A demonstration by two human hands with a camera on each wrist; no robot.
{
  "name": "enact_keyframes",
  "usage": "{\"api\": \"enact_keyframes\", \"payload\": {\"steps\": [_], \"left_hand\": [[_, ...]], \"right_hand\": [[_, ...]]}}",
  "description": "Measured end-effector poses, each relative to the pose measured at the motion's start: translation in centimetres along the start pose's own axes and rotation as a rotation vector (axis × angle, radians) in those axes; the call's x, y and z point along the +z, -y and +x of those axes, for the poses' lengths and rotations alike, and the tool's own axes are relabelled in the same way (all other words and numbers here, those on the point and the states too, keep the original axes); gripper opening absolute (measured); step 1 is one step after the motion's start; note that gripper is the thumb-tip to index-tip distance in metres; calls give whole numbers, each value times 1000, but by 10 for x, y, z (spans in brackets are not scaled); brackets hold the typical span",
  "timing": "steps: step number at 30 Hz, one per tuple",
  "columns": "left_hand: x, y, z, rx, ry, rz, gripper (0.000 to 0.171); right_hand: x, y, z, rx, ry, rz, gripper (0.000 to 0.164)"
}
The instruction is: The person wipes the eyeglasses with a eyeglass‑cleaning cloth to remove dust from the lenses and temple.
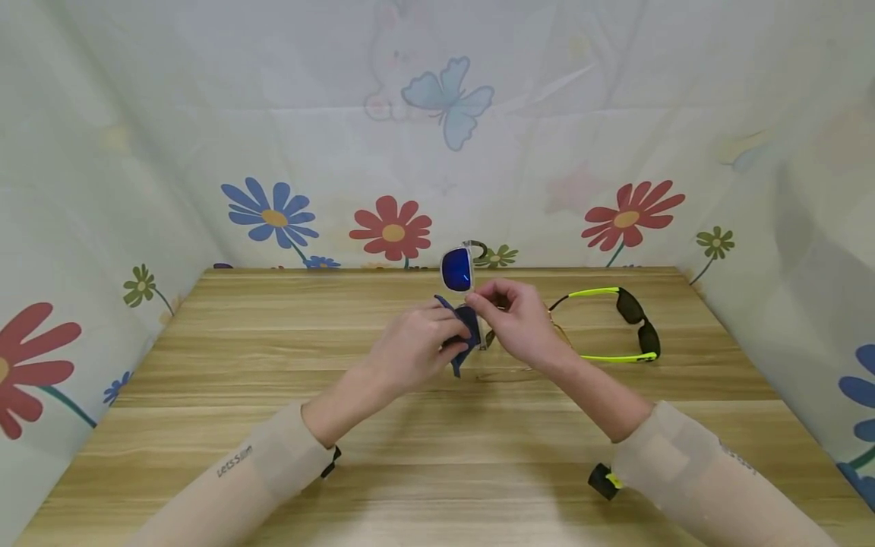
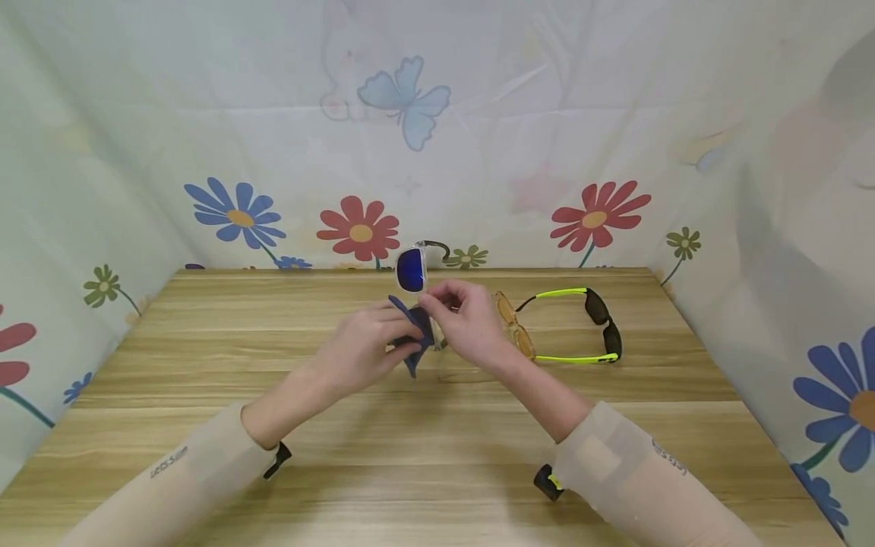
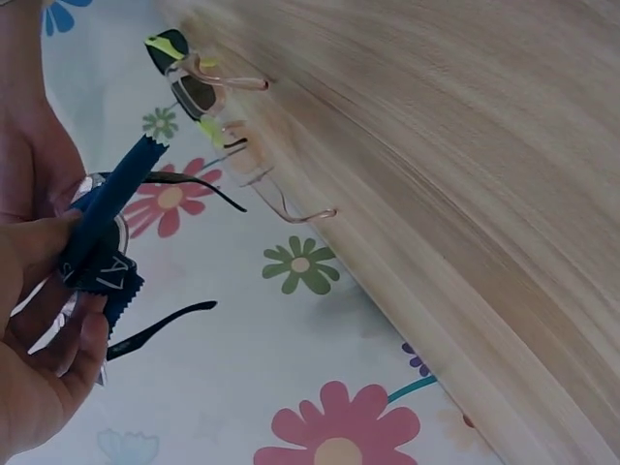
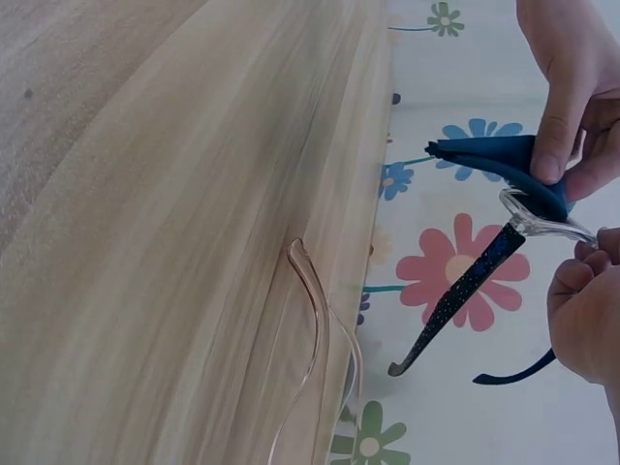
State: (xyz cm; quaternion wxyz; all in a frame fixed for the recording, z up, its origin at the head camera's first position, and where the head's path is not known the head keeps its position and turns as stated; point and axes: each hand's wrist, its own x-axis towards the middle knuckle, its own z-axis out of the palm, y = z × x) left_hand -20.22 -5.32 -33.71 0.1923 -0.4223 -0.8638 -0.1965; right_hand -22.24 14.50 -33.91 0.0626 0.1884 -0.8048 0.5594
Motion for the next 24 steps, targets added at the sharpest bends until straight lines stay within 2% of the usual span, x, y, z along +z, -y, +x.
{"api": "enact_keyframes", "payload": {"steps": [8, 11, 19, 24], "left_hand": [[-4, 2, 3, -13, -100, -2, 15], [-6, 3, 3, -9, -114, 7, 15], [-6, 0, 4, -7, -64, 10, 15], [-3, 0, 4, 24, -30, 19, 14]], "right_hand": [[3, -3, -3, 23, -3, 16, 19], [5, -5, -3, 13, 3, 50, 19], [7, -7, -3, 42, 4, 111, 19], [7, -8, -3, 75, -8, 148, 20]]}}
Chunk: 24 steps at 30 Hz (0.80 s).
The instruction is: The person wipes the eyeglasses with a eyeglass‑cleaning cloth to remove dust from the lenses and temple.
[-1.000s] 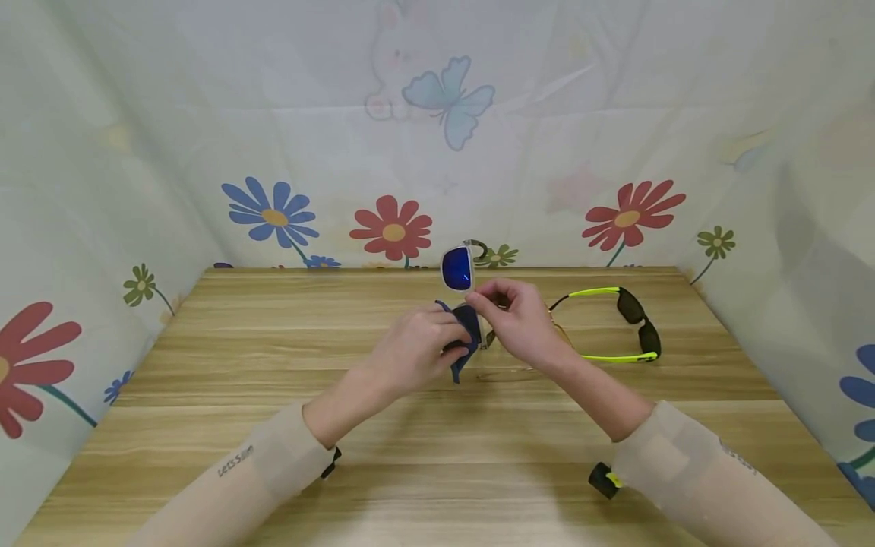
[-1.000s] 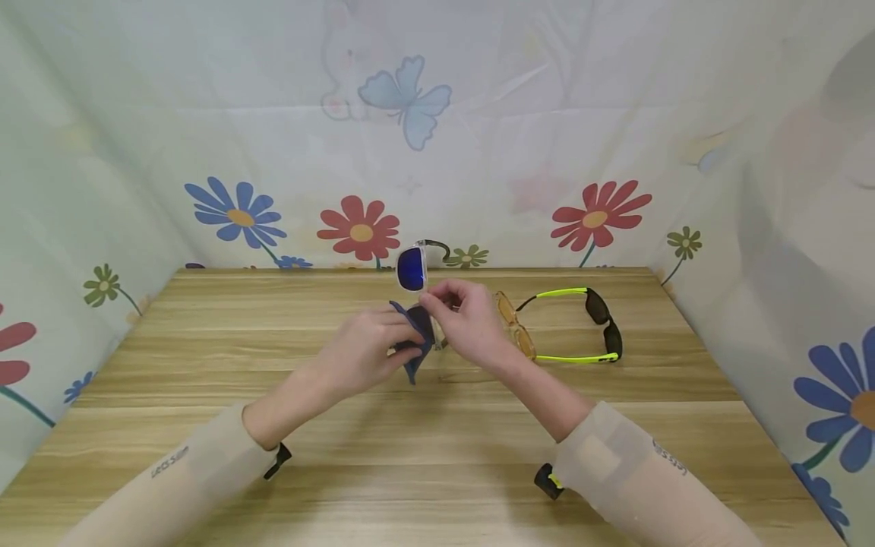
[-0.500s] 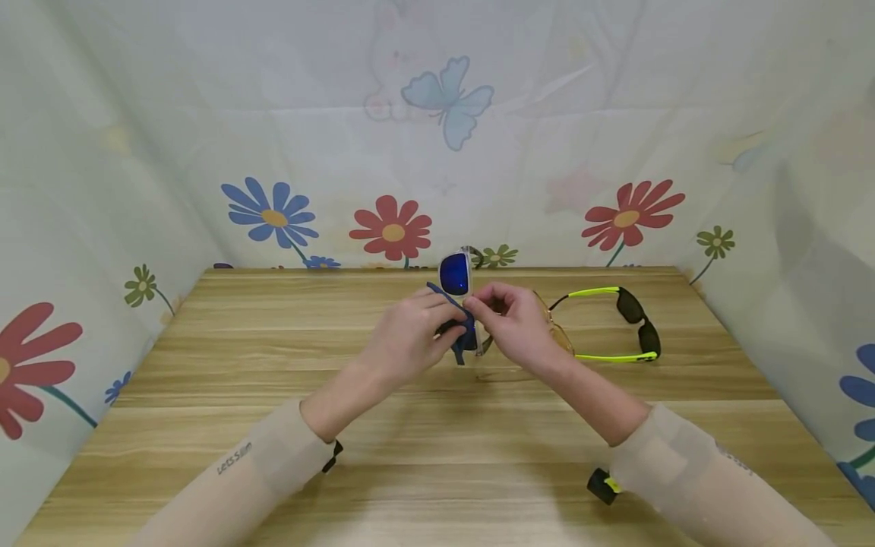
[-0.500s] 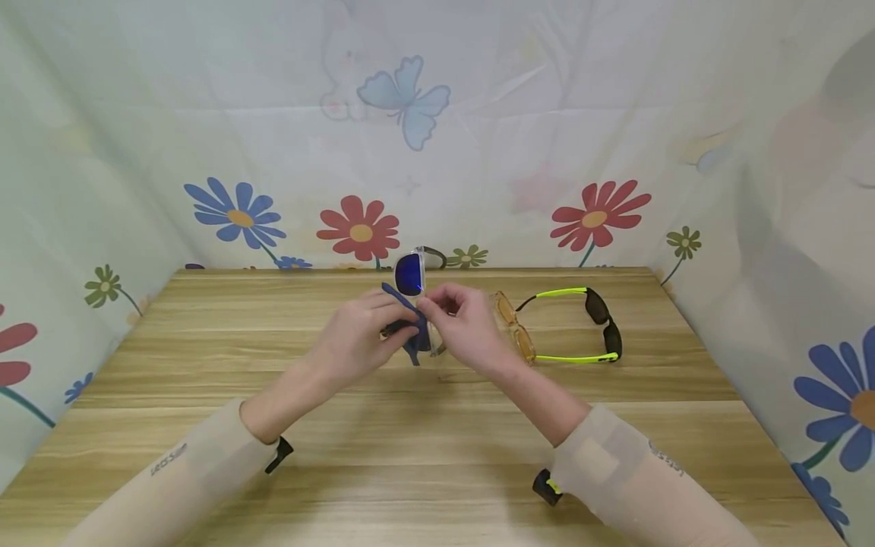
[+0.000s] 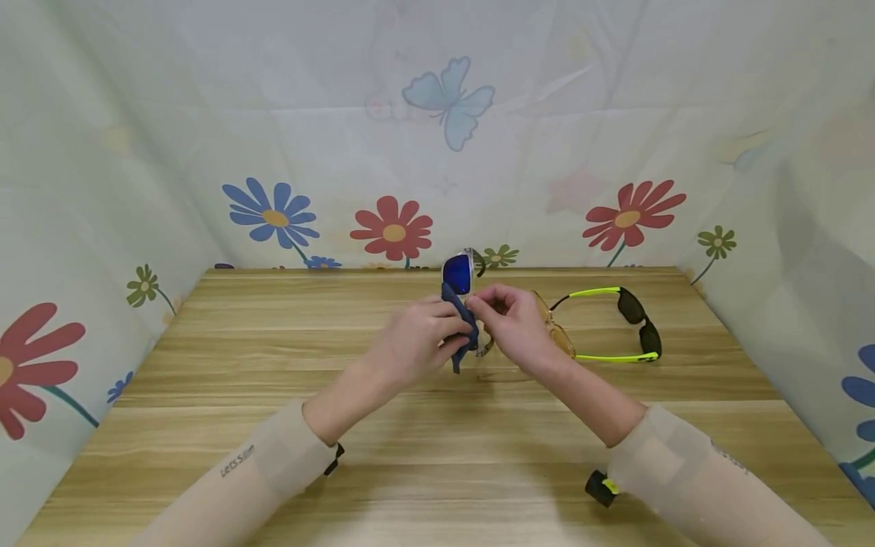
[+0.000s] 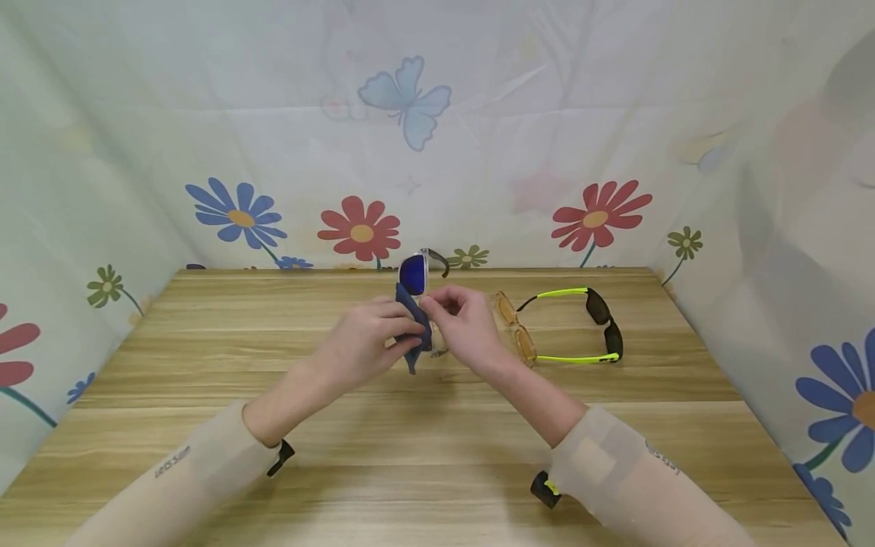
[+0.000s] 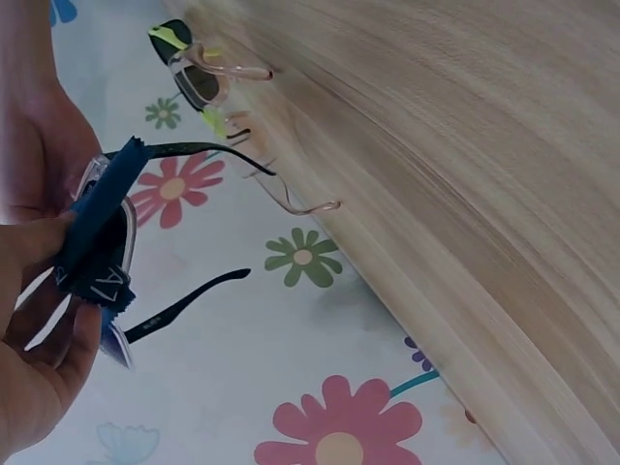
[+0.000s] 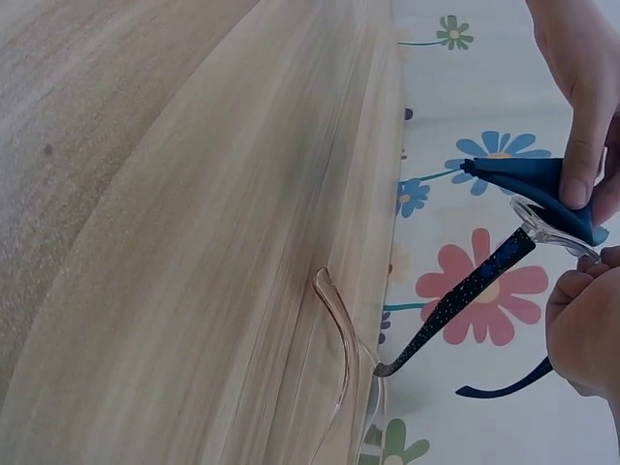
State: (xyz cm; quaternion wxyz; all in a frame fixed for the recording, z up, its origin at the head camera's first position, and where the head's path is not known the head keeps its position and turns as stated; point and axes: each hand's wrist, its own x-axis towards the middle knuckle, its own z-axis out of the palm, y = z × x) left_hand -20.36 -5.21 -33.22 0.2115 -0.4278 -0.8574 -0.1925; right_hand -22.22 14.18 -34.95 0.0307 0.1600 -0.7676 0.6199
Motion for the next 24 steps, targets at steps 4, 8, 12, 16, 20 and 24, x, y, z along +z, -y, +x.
{"api": "enact_keyframes", "payload": {"steps": [4, 8, 12, 16, 20, 24], "left_hand": [[2, -1, -1, 16, 41, -3, 14], [3, -1, -1, 27, 137, 13, 14], [5, 1, -3, 63, 250, 40, 11], [5, 3, -6, 83, 300, 44, 8], [0, 11, -8, 40, 306, -52, 6], [-8, 25, -10, -77, 259, -168, 6]], "right_hand": [[0, 0, 1, 14, -14, 10, 21], [0, 1, 2, 16, -35, -6, 24], [-2, 3, 1, 3, -49, -44, 25], [-3, 3, 1, -33, -41, -76, 25], [-4, 0, 0, -100, -31, -137, 19], [-5, -3, -1, -164, -18, -199, 12]]}}
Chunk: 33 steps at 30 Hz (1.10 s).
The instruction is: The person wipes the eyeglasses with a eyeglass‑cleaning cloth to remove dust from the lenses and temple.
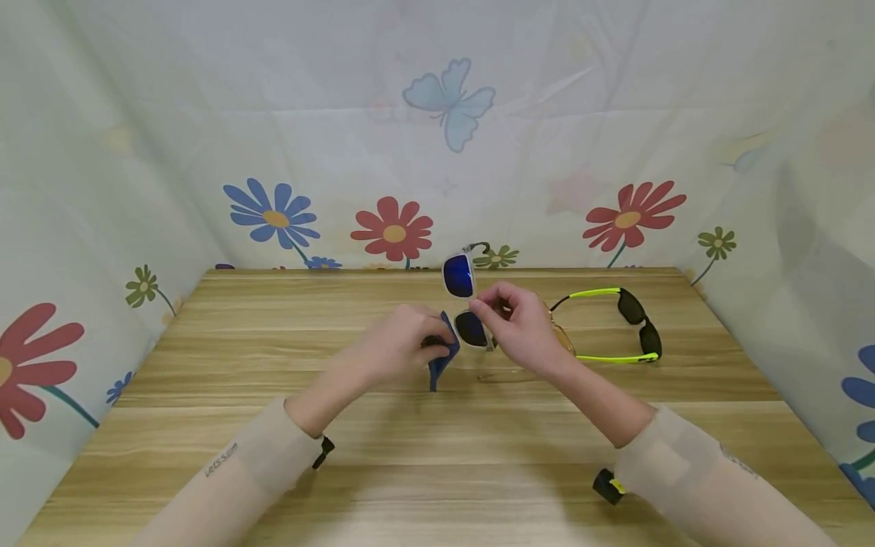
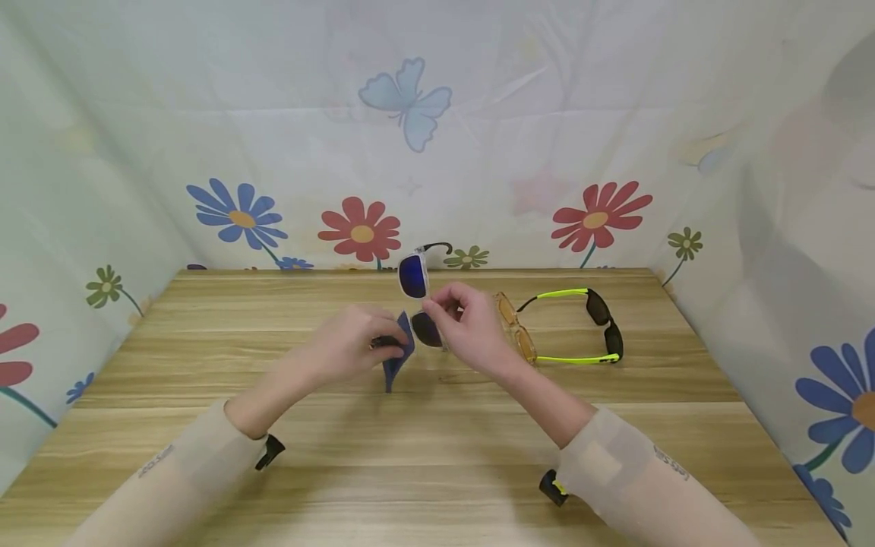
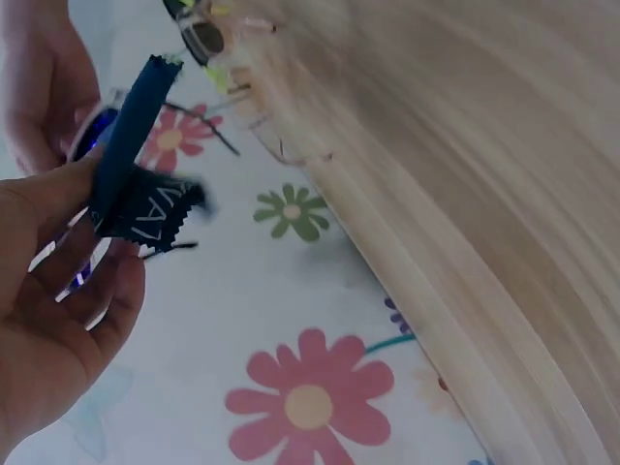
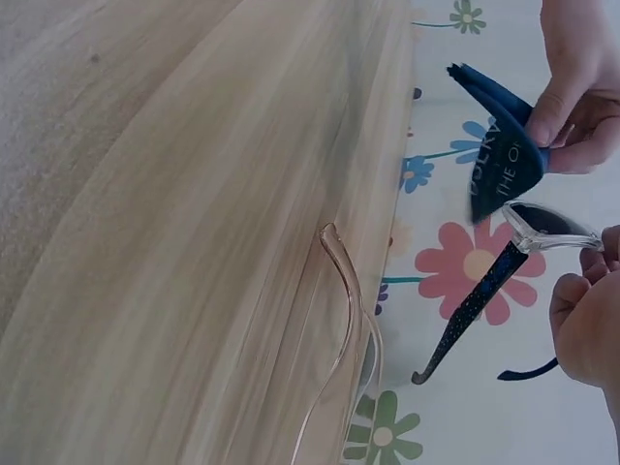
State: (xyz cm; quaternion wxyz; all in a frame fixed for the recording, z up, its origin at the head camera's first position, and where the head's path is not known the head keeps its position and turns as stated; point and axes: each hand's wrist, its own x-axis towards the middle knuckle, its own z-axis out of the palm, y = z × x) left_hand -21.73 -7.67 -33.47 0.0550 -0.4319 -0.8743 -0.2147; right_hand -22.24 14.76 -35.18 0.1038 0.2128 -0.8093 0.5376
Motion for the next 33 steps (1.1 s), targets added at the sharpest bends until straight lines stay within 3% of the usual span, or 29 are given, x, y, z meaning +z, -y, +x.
{"api": "enact_keyframes", "payload": {"steps": [7, 12, 16, 20, 27, 33], "left_hand": [[-12, 22, -3, -242, -165, -113, 5], [-16, 33, -2, -414, -250, -227, 10], [-20, 40, -1, -514, -287, -382, 14], [-25, 44, 0, -603, -302, -568, 20], [-28, 47, 1, -675, -305, -798, 25], [-20, 46, 2, -686, -259, -879, 28]], "right_hand": [[-1, -2, -2, -48, 25, -56, 8], [0, -7, -3, -208, 61, -165, 5], [1, -9, -4, -343, 135, -240, 8], [1, -8, -4, -409, 210, -339, 9], [0, -11, -6, -517, 280, -544, 11], [3, -14, -7, -631, 314, -678, 13]]}}
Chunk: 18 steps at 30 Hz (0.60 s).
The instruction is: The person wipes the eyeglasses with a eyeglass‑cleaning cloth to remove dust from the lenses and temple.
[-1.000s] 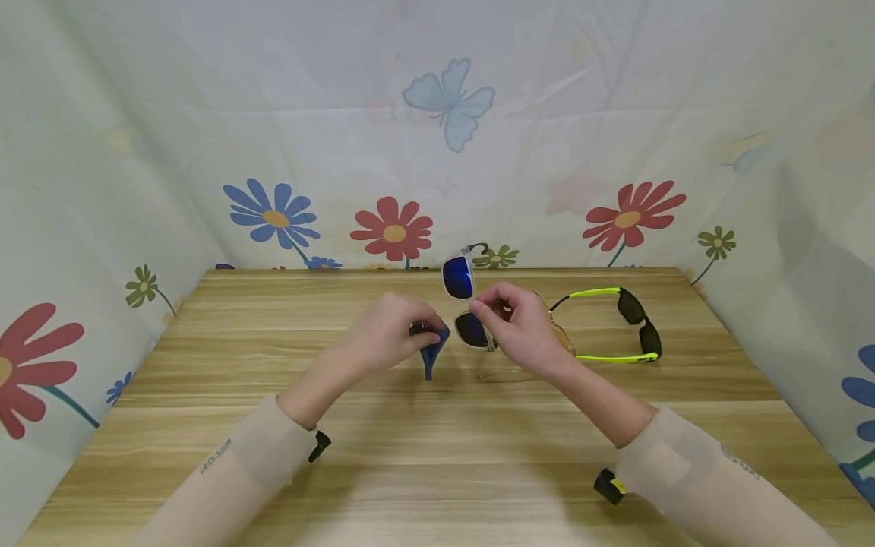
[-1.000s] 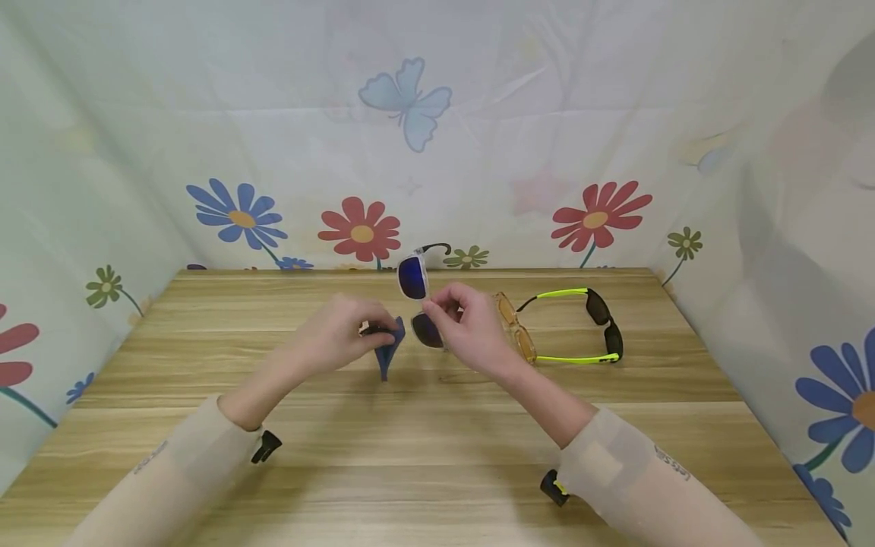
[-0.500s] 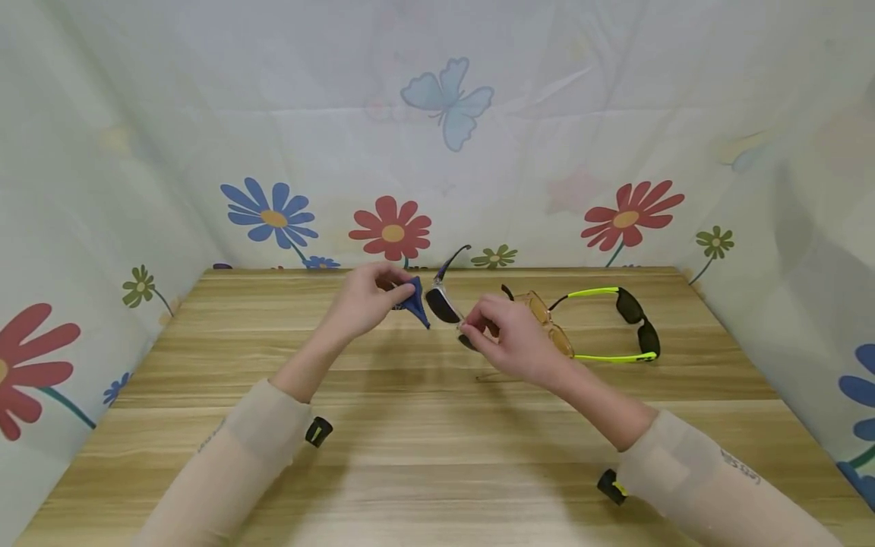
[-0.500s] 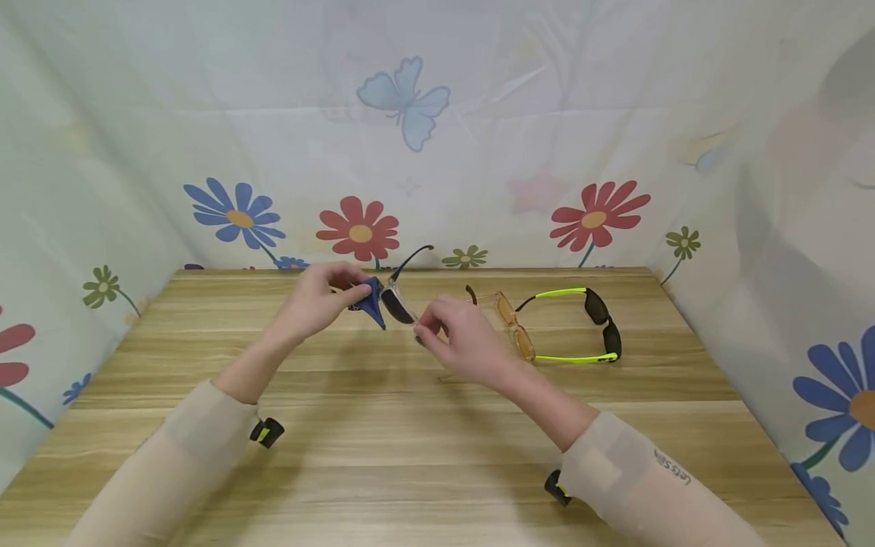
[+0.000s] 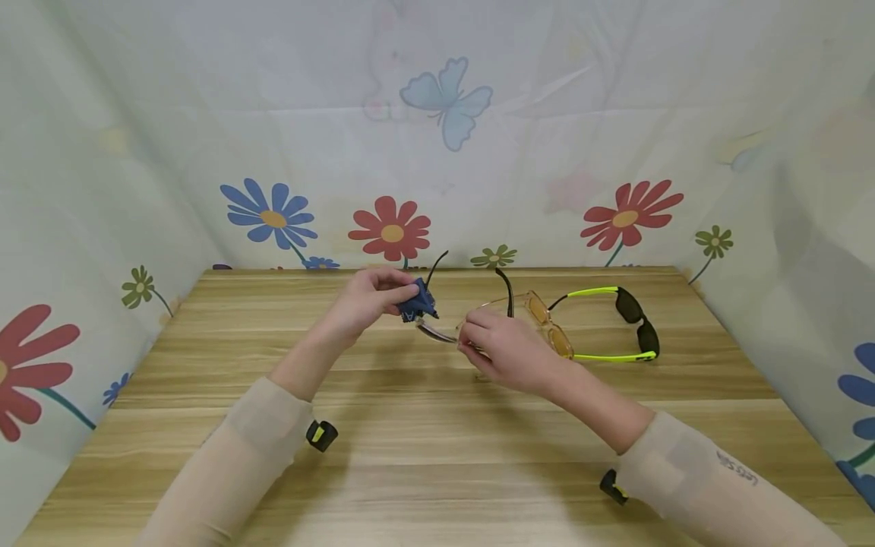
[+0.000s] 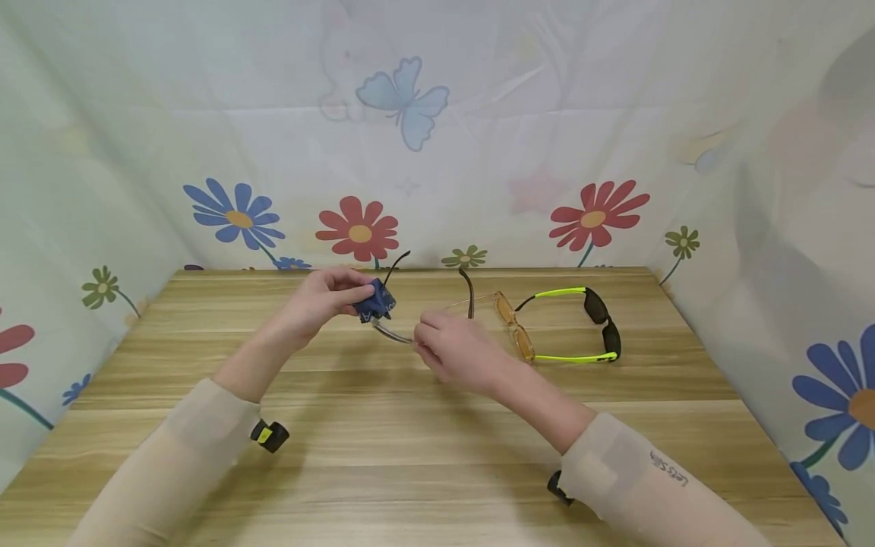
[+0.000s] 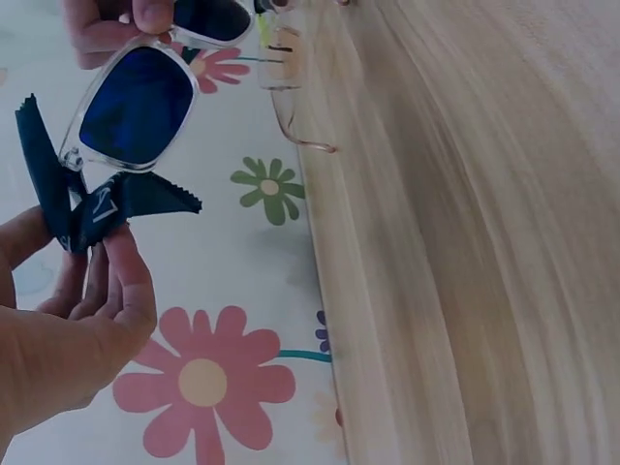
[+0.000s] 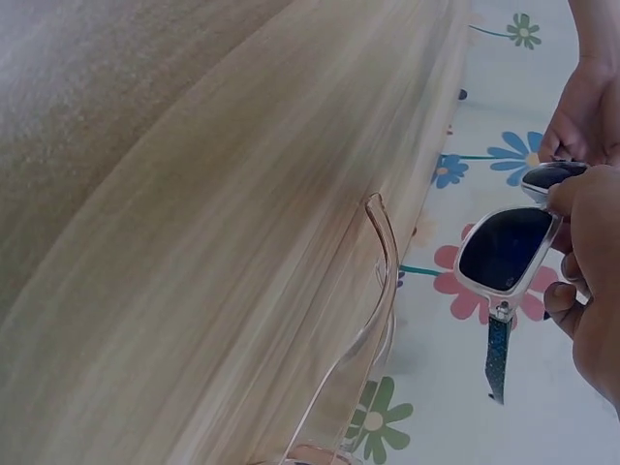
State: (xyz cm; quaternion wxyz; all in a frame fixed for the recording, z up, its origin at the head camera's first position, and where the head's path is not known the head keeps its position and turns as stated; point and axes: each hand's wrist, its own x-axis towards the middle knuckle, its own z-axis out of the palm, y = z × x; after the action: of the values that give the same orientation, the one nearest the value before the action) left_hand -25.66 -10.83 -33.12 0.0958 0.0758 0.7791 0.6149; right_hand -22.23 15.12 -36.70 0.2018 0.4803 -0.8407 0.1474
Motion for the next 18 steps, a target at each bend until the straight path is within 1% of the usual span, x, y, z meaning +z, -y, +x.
{"api": "enact_keyframes", "payload": {"steps": [6, 9, 14, 18], "left_hand": [[4, 8, 2, -27, 31, -56, 30], [5, 9, 3, -27, 48, -31, 32], [7, 12, 4, -23, 65, 55, 36], [8, 15, 6, 4, 66, 116, 36]], "right_hand": [[3, -1, 0, -52, 30, -102, 10], [3, -1, -1, -65, 45, -153, 9], [6, -1, -2, -74, 60, -259, 7], [9, -2, -2, -68, 56, -297, 8]]}}
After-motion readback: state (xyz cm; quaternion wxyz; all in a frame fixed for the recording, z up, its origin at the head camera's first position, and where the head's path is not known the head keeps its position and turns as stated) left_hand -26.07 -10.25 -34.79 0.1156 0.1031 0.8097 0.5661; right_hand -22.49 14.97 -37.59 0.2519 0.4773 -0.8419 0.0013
